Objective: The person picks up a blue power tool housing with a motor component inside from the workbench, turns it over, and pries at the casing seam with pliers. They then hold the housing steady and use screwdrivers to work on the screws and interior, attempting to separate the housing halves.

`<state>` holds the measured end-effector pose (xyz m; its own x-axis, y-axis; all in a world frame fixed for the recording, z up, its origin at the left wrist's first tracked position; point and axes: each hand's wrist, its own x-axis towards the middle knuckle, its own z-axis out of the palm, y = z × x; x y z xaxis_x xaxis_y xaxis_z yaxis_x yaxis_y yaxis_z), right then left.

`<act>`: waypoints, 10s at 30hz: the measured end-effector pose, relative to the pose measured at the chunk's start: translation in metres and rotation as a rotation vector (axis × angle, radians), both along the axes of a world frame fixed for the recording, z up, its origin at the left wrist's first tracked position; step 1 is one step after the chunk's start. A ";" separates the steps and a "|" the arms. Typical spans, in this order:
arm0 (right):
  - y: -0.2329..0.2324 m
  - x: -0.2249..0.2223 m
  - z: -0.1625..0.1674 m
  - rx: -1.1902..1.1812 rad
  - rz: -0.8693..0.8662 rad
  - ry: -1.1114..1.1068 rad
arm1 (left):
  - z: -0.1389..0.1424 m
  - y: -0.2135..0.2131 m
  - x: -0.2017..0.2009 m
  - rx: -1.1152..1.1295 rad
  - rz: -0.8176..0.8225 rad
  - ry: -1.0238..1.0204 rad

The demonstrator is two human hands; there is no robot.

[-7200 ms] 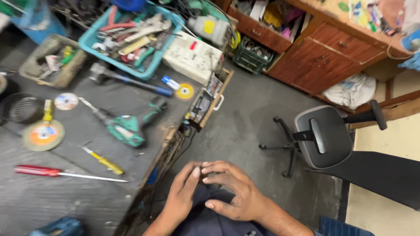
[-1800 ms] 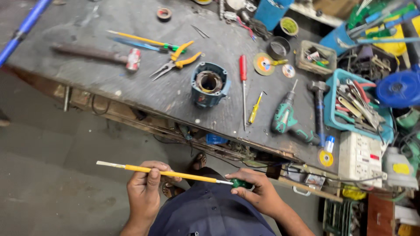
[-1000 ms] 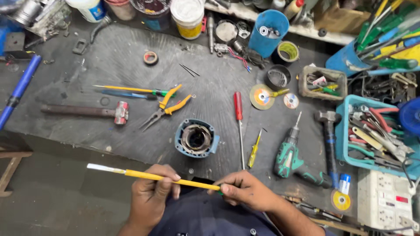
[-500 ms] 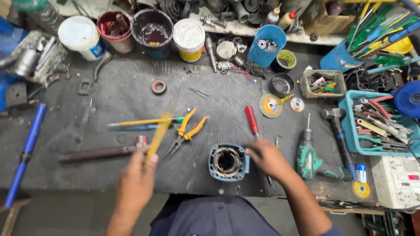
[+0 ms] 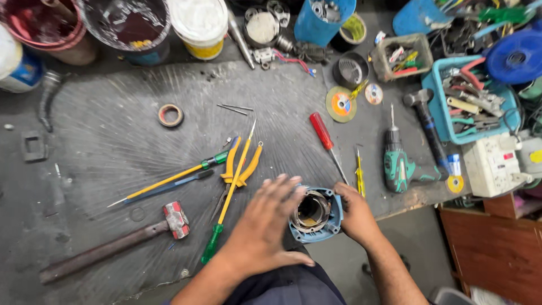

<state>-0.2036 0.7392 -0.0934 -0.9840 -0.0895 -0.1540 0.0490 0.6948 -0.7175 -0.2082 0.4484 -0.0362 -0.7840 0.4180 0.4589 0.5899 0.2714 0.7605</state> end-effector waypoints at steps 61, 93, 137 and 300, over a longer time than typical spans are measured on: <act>-0.021 0.222 -0.017 0.159 -0.440 -0.141 | -0.013 0.029 0.029 0.032 0.030 -0.098; -0.071 0.095 0.008 0.122 -0.437 -0.082 | 0.016 0.051 0.005 -0.010 0.025 -0.214; 0.328 -0.356 0.295 -1.850 -0.350 0.228 | -0.030 0.099 0.014 -0.561 0.957 0.078; 0.082 -0.086 0.026 -1.432 0.401 0.098 | 0.036 0.125 -0.061 0.258 0.046 -0.012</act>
